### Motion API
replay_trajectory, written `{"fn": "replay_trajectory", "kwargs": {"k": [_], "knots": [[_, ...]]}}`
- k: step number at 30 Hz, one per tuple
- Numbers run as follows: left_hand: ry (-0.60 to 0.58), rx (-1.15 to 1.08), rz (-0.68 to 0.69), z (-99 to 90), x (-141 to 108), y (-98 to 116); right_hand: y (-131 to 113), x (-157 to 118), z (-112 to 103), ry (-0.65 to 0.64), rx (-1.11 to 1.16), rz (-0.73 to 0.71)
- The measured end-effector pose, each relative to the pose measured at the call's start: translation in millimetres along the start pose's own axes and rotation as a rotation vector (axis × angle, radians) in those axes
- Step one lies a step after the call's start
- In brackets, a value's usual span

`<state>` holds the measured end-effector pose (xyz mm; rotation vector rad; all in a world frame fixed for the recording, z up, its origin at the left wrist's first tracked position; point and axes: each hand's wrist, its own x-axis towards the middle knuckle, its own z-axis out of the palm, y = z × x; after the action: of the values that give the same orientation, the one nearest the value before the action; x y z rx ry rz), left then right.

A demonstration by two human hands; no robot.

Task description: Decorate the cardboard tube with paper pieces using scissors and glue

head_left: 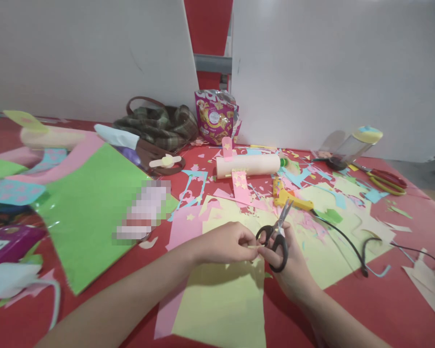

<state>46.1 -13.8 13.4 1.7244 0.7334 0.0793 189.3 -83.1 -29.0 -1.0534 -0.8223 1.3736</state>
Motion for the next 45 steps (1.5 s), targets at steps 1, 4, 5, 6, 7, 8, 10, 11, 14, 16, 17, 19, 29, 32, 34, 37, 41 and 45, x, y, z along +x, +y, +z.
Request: {"fn": "replay_trajectory", "kwargs": {"k": [1,4,5,6,7,8,10,11,14,16,17,19,29,32,34,37,41,45], "knots": [[0.007,0.021,0.007,-0.3,0.2,-0.8,0.9,0.6,-0.4,0.010,-0.004,0.001],[0.042,0.103,0.033,-1.8,0.6,-2.1,3.0,1.8,-0.7,0.035,-0.009,0.005],[0.056,0.124,0.035,-2.6,0.6,-2.0,3.3,1.9,-0.4,0.041,-0.011,0.007],[0.067,0.135,0.030,-3.5,0.4,-1.5,3.3,1.9,-0.1,0.043,-0.016,0.010],[0.079,0.141,0.022,-4.4,0.2,-0.8,3.1,1.8,0.3,0.041,-0.021,0.012],[0.088,0.141,0.013,-5.3,-0.2,0.1,2.7,1.6,0.8,0.035,-0.026,0.016],[0.098,0.135,-0.002,-6.9,-1.0,2.0,1.8,0.9,1.7,0.009,-0.040,0.027],[0.101,0.131,-0.005,-7.5,-1.5,2.9,1.5,0.5,1.9,-0.005,-0.049,0.033],[0.113,0.117,-0.012,-8.1,-2.2,4.4,1.3,-0.3,2.0,-0.014,-0.075,0.033],[0.141,0.113,-0.008,-8.0,-1.8,4.5,1.3,-0.4,1.7,0.017,-0.083,0.023],[0.160,0.109,-0.004,-7.9,-1.5,4.5,1.2,-0.3,1.6,0.034,-0.083,0.018],[0.196,0.098,0.001,-7.6,-0.6,4.4,0.5,0.0,1.5,0.058,-0.082,0.008],[0.122,0.090,-0.006,-7.1,-0.5,3.6,0.5,0.3,1.9,0.086,-0.075,-0.004],[0.097,0.093,-0.005,-6.0,0.9,0.8,0.5,0.2,1.7,0.090,-0.073,-0.002],[0.088,0.081,-0.006,-5.0,1.7,-0.4,0.2,0.1,1.9,0.094,-0.070,0.006],[0.107,0.070,0.011,-3.5,1.4,0.6,0.1,0.1,2.4,0.095,-0.047,0.026],[0.145,0.088,0.047,-4.3,-0.3,4.2,0.5,-0.1,3.4,0.099,-0.016,0.043],[0.284,0.176,0.105,-12.7,-1.5,5.9,-0.4,-2.2,5.6,0.046,-0.011,0.085]]}}
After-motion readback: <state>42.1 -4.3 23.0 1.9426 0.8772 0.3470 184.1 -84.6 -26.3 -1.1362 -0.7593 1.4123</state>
